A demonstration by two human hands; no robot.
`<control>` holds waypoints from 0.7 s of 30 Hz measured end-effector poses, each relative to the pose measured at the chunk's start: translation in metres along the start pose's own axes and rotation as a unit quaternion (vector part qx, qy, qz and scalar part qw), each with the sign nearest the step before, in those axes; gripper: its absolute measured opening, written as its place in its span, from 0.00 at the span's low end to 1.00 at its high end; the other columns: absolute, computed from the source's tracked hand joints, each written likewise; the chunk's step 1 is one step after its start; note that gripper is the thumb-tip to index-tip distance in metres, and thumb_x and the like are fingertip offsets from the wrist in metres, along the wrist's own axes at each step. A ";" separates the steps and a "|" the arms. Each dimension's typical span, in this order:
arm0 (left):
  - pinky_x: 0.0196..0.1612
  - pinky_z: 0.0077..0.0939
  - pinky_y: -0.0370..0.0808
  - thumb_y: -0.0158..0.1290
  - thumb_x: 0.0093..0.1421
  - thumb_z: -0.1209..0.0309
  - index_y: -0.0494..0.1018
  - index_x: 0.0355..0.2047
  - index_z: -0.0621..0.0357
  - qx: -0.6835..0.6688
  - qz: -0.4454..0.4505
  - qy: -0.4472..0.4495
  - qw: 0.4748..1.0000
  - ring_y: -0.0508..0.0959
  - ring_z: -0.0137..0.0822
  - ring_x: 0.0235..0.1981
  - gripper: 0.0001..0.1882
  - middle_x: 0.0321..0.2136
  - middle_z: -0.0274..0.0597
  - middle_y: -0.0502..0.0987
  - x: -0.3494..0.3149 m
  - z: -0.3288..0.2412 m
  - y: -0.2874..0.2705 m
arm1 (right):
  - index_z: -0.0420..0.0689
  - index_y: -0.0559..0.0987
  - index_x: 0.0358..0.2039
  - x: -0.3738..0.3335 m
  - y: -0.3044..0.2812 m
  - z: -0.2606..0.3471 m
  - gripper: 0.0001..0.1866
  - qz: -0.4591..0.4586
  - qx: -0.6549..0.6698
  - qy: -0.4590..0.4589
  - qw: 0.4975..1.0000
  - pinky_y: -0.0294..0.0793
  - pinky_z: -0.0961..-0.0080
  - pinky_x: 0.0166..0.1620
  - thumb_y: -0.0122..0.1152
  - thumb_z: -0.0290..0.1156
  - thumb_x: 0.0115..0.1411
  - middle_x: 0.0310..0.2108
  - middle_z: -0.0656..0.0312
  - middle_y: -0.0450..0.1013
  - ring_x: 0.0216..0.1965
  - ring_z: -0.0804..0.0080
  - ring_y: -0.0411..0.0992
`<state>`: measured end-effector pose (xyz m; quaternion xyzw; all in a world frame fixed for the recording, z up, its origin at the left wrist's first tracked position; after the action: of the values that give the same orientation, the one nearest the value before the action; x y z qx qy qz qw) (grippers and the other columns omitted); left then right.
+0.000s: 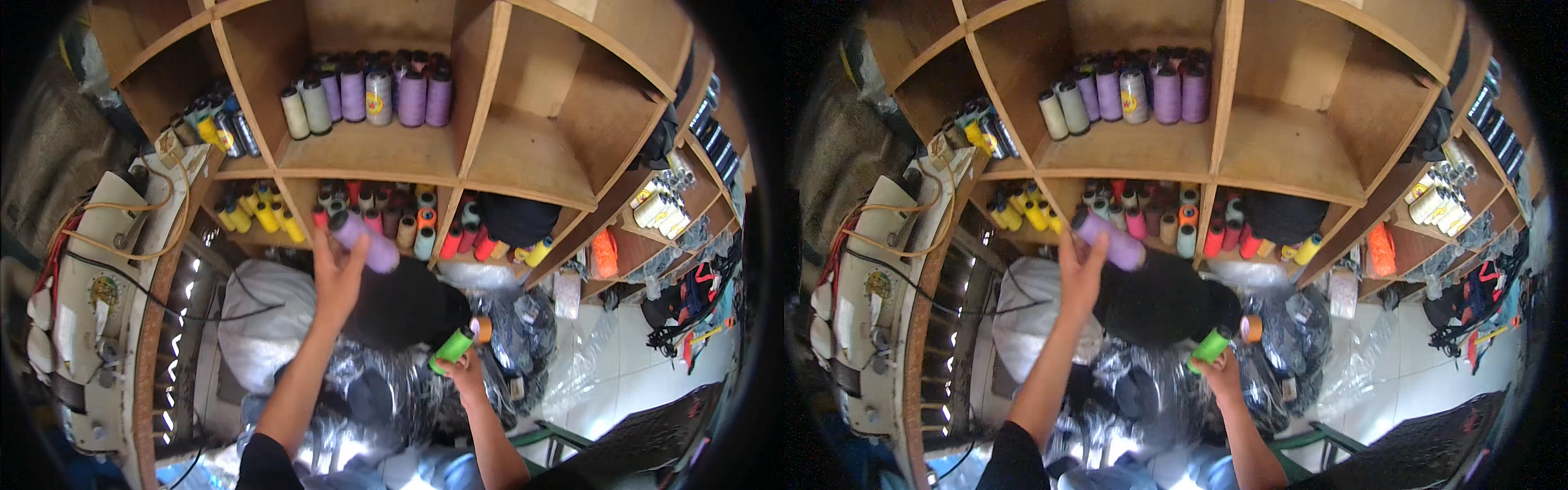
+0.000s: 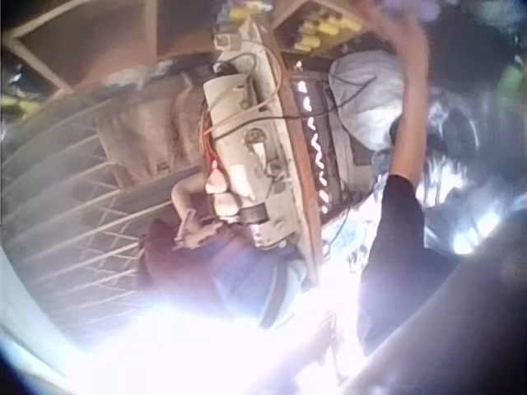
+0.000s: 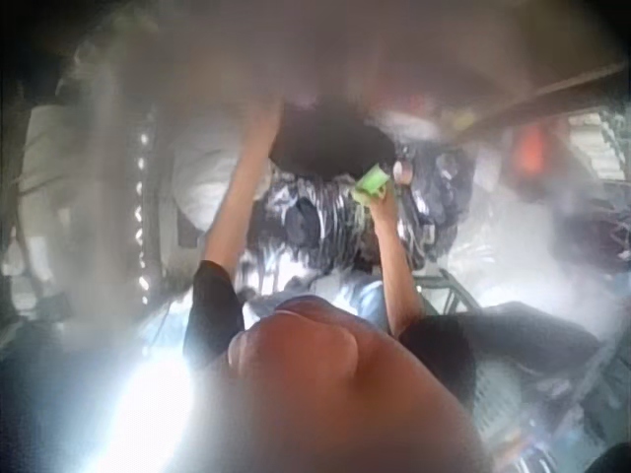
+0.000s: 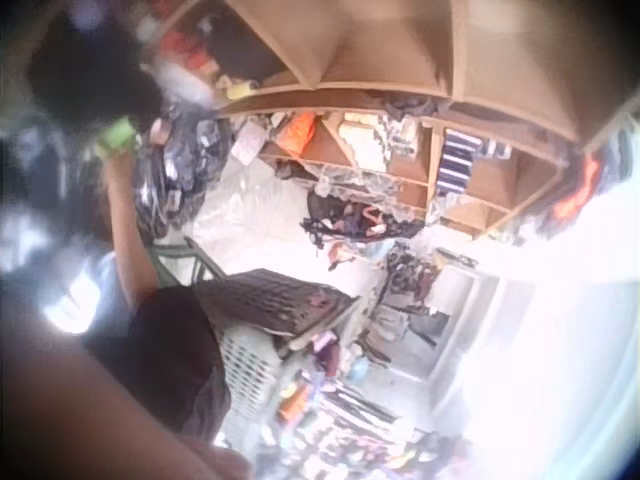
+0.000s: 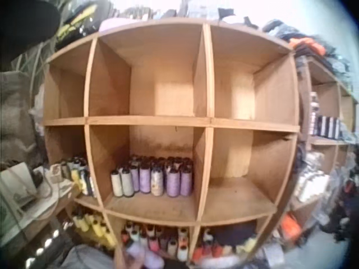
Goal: The person picks up colorful thread spools from a green basket and places them into a wooden shelving unit. They handle the spools one at a time, arranging them by color on the shelves.
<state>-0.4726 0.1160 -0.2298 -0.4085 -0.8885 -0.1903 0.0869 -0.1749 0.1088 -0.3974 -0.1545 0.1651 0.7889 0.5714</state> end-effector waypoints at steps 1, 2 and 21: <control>0.51 0.28 0.74 0.57 0.65 0.70 0.60 0.57 0.62 0.016 -0.004 0.038 0.999 0.76 0.34 0.49 0.25 0.47 0.45 0.74 0.024 -0.011 0.006 | 0.43 0.71 0.46 0.011 0.000 -0.014 0.26 0.019 0.037 -0.070 0.997 0.75 0.73 0.48 0.73 0.20 0.49 0.40 0.62 0.76 0.43 0.73 0.75; 0.49 0.28 0.75 0.58 0.64 0.70 0.60 0.57 0.63 0.067 0.013 0.111 0.991 0.76 0.35 0.48 0.25 0.46 0.46 0.75 0.050 -0.015 0.007 | 0.43 0.70 0.47 0.018 0.000 -0.025 0.26 0.026 0.014 -0.111 0.993 0.75 0.73 0.48 0.73 0.20 0.49 0.40 0.61 0.76 0.43 0.73 0.75; 0.53 0.47 0.71 0.59 0.59 0.61 0.60 0.55 0.66 0.463 -0.092 0.275 0.838 0.74 0.57 0.52 0.32 0.51 0.62 0.73 0.182 0.020 0.023 | 0.41 0.76 0.45 -0.034 0.079 -0.024 0.23 0.029 -0.178 -0.388 0.904 0.76 0.74 0.37 0.75 0.30 0.51 0.37 0.59 0.78 0.35 0.71 0.77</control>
<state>-0.5736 0.2637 -0.1860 -0.1686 -0.8461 0.1313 0.4884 -0.2386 0.0462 -0.3981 0.0693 -0.2086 0.8191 0.5299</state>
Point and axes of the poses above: each hand's wrist, its own x-axis towards the middle knuckle, its own y-axis out of the palm, z = x × y, the point moved 4 cm from there along x, towards the middle knuckle
